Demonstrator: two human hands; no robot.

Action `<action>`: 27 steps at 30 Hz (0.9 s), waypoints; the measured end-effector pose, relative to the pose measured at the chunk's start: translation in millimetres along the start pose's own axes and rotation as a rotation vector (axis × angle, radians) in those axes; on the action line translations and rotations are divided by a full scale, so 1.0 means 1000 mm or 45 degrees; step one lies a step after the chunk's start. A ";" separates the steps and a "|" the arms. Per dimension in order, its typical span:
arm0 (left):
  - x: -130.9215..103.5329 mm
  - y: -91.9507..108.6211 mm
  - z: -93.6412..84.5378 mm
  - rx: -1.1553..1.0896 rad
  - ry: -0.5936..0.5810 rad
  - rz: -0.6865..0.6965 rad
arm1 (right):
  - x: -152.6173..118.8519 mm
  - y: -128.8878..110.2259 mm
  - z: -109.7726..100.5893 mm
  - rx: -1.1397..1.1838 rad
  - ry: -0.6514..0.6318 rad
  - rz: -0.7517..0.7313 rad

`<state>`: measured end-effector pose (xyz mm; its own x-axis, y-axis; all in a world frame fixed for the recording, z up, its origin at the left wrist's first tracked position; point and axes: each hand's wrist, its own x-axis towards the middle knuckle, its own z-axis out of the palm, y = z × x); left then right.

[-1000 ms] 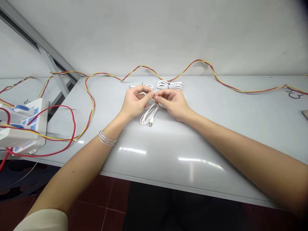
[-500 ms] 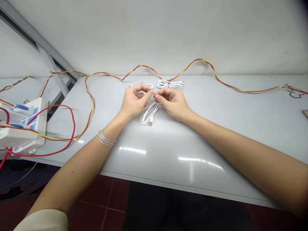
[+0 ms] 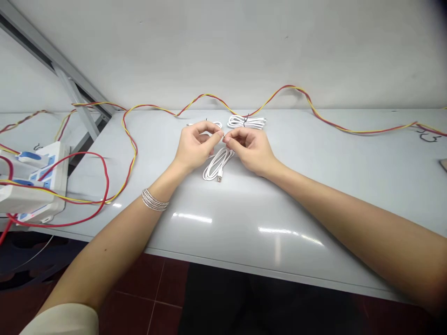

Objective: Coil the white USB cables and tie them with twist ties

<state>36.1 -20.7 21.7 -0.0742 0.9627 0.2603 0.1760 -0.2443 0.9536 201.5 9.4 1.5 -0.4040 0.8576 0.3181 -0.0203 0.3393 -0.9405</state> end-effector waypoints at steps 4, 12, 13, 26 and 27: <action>0.000 0.001 0.000 -0.014 0.000 -0.007 | 0.000 -0.001 0.000 -0.021 0.003 -0.001; -0.001 0.001 0.000 0.070 0.001 0.025 | 0.000 0.000 0.000 0.036 0.035 0.047; -0.001 0.002 0.000 0.066 -0.003 0.028 | 0.000 0.000 0.000 0.048 0.037 0.051; -0.001 0.003 -0.002 0.109 -0.010 0.037 | 0.002 0.002 0.000 0.130 0.066 0.057; -0.001 0.002 -0.001 0.107 0.001 0.025 | 0.002 0.003 0.000 0.122 0.070 0.050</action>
<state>35.1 -21.9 23.6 -0.0708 0.9576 0.2793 0.2593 -0.2527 0.9321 200.9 11.9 -0.4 -0.3556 0.8904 0.2842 -0.0935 0.2687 -0.9587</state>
